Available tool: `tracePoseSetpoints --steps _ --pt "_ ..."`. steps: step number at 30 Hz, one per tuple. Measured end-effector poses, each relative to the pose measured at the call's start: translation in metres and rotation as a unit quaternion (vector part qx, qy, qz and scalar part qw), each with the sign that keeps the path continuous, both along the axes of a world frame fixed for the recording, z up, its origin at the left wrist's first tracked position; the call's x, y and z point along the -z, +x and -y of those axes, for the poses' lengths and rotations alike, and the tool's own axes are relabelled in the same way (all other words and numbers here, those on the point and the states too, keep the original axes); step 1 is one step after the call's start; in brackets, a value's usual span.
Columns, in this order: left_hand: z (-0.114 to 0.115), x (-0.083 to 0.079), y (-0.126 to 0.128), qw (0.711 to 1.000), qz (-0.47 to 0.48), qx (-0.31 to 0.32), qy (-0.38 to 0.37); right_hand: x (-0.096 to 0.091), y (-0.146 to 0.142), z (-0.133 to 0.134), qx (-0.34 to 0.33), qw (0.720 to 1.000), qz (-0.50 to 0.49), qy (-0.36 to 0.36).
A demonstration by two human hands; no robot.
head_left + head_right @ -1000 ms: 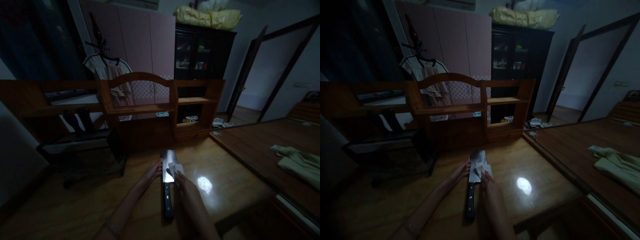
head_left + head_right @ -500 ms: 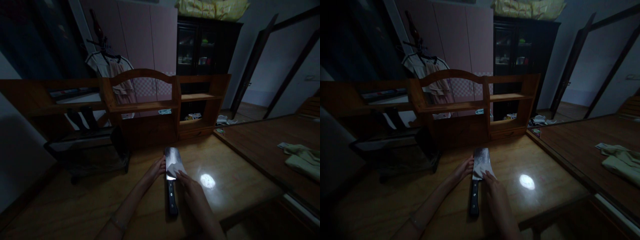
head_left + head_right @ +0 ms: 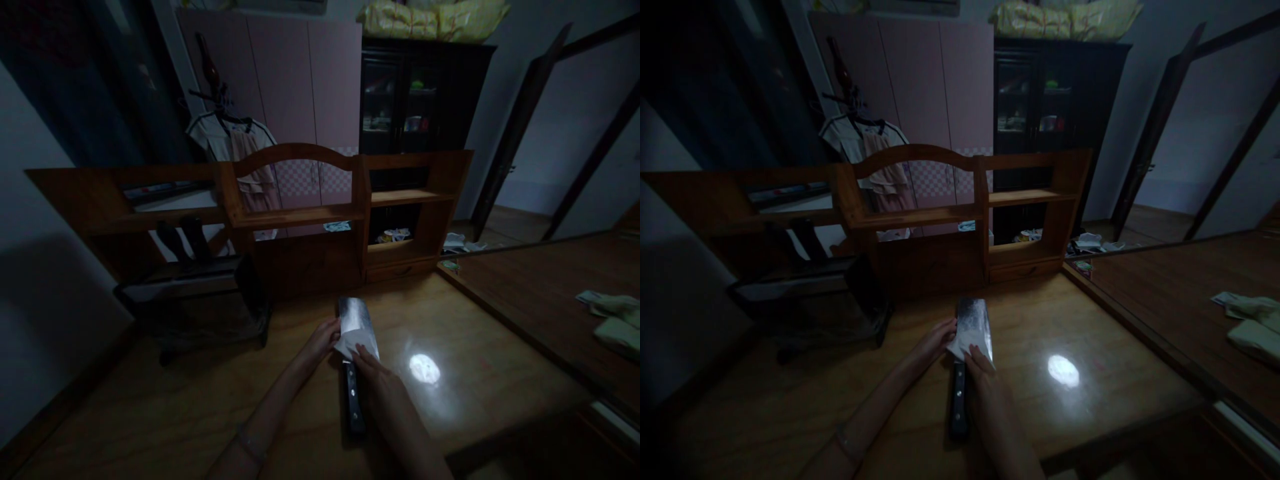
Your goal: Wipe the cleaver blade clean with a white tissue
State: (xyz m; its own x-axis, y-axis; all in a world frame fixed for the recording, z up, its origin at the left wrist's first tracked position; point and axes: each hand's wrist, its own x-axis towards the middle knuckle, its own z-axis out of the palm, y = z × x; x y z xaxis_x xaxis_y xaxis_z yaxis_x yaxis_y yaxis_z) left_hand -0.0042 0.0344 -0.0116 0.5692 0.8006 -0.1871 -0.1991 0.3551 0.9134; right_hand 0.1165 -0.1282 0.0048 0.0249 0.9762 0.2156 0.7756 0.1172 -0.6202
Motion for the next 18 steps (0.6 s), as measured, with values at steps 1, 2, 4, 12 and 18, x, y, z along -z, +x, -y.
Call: tracePoseSetpoints --steps 1,2,4,12,18 --pt "0.001 0.000 0.000 1.000 0.002 0.007 -0.003 0.000 0.009 0.004 0.007 1.000 0.008 -0.002" --pt "0.001 0.000 0.000 1.000 0.004 0.012 -0.004 0.000 0.017 0.007 0.016 1.000 0.017 -0.001" --pt "0.002 0.000 0.000 1.000 0.009 0.017 -0.004 0.001 0.028 0.011 0.023 0.999 0.041 0.002" --pt "-0.007 0.014 0.004 1.000 0.016 -0.006 0.015 -0.009 -0.001 0.002 -0.014 1.000 0.016 0.013" --pt "-0.009 0.018 0.005 1.000 0.021 -0.010 0.019 -0.027 0.009 0.004 -0.068 0.998 0.016 0.000"
